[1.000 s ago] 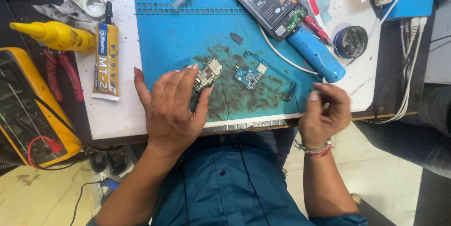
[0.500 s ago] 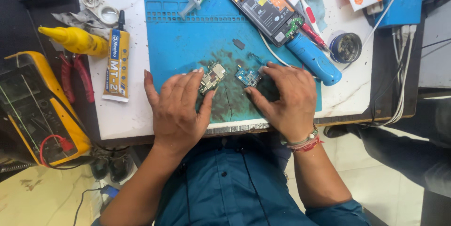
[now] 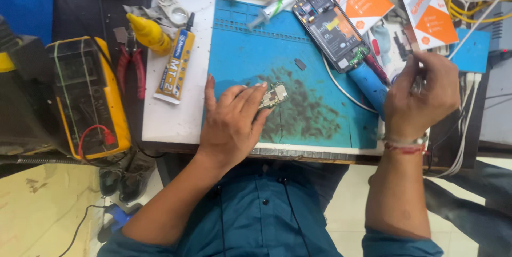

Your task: The person disassembles a mobile phone, removing the battery and separating the motherboard. They then use a hot air gun and tweezers to heat and remove a small component from the motherboard. Finally, they apply a substance from a syringe onto the board.

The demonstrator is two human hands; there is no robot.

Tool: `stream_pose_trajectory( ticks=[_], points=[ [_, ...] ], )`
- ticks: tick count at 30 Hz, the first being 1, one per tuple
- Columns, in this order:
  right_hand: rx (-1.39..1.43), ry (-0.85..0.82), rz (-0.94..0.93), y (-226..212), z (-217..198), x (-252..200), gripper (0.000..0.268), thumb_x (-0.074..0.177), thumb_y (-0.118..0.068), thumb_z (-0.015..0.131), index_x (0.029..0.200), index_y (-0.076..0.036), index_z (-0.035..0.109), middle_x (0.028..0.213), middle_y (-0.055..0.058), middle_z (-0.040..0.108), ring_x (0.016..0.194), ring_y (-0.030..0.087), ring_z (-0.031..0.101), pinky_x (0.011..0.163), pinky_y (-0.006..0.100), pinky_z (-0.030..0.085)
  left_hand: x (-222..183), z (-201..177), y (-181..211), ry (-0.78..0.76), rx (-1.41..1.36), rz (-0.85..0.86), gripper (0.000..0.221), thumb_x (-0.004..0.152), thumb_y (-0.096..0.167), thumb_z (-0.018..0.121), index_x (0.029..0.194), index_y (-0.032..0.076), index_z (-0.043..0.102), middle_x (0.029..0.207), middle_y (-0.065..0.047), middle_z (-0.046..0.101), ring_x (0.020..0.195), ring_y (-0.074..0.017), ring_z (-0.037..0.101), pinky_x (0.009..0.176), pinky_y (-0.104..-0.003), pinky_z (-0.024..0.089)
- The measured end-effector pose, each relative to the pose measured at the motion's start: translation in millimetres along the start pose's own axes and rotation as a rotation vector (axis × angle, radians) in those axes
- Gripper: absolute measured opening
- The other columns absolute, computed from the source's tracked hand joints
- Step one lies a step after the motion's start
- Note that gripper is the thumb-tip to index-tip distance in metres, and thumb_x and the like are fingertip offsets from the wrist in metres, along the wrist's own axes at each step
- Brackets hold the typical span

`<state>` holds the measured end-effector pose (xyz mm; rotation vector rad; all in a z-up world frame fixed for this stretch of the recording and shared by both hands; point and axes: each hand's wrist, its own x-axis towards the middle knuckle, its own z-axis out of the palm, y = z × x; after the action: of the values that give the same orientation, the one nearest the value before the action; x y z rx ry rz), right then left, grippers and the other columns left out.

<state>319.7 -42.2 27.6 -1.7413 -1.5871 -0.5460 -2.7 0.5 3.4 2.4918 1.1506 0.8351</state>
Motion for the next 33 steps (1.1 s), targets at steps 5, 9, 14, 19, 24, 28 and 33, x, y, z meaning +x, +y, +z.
stream_pose_trajectory(
  ticks=[5,9,14,19,24,28,33],
  points=[
    [-0.035,-0.159,0.016,-1.4,0.9,4.2,0.015,0.097,0.001,0.074,0.111,-0.005,0.072,0.112,0.012,0.073,0.103,0.032,0.070,0.093,0.039,0.052,-1.1,1.7,-0.7,0.015,0.011,-0.003,0.049,0.095,0.028,0.073,0.137,0.005,0.060,0.123,-0.004,0.070,0.116,-0.0221,0.061,0.124,-0.063,0.016],
    [0.030,-0.123,-0.012,-40.4,-2.7,-18.1,0.013,0.102,-0.004,0.078,0.113,-0.005,0.071,0.121,0.012,0.072,0.115,0.031,0.065,0.105,0.041,0.048,-2.3,2.8,-0.8,0.033,0.004,-0.004,0.050,0.096,0.030,0.072,0.137,0.005,0.060,0.128,-0.007,0.068,0.117,-0.0230,0.061,0.123,-0.062,0.017],
    [0.150,-0.172,0.017,-84.9,-6.7,-43.9,0.019,0.094,-0.007,0.080,0.110,-0.006,0.070,0.126,0.013,0.069,0.123,0.034,0.063,0.110,0.047,0.044,-8.9,-12.7,-2.0,0.099,-0.182,0.077,0.049,0.094,0.028,0.077,0.136,0.008,0.060,0.135,-0.009,0.065,0.122,-0.0265,0.061,0.120,-0.059,0.031],
    [0.198,-0.200,0.070,-91.6,-13.1,-64.9,0.020,0.093,-0.005,0.078,0.110,-0.005,0.069,0.125,0.014,0.068,0.122,0.035,0.063,0.116,0.049,0.045,-61.0,-62.4,-31.4,0.370,-0.079,0.099,0.036,0.093,0.020,0.081,0.121,0.007,0.062,0.124,-0.014,0.061,0.113,-0.0300,0.061,0.101,-0.046,0.047],
    [0.244,-0.220,0.051,-88.0,-9.9,-71.0,0.016,0.092,-0.004,0.078,0.106,-0.005,0.069,0.122,0.014,0.070,0.121,0.035,0.064,0.110,0.046,0.046,-95.4,-118.5,-86.2,0.671,0.220,-0.243,0.032,0.112,0.017,0.064,0.133,-0.003,0.048,0.136,-0.019,0.045,0.125,-0.0305,0.046,0.103,-0.041,0.042],
    [0.257,-0.233,0.048,-89.7,-10.2,-69.3,0.015,0.093,-0.005,0.078,0.105,-0.005,0.070,0.122,0.013,0.070,0.121,0.034,0.064,0.108,0.044,0.047,-106.1,-144.6,-110.8,0.714,0.193,-0.354,0.026,0.118,0.016,0.058,0.134,-0.003,0.054,0.131,-0.018,0.052,0.109,-0.0257,0.053,0.092,-0.034,0.044],
    [0.249,-0.232,0.035,-89.3,-11.0,-70.8,0.014,0.092,-0.006,0.078,0.104,-0.005,0.070,0.121,0.013,0.070,0.120,0.034,0.064,0.112,0.047,0.047,-86.1,-198.4,-157.1,0.457,0.582,-0.323,0.027,0.108,0.007,0.060,0.133,-0.001,0.068,0.111,-0.013,0.068,0.097,-0.0298,0.064,0.083,-0.037,0.049]
  ],
)
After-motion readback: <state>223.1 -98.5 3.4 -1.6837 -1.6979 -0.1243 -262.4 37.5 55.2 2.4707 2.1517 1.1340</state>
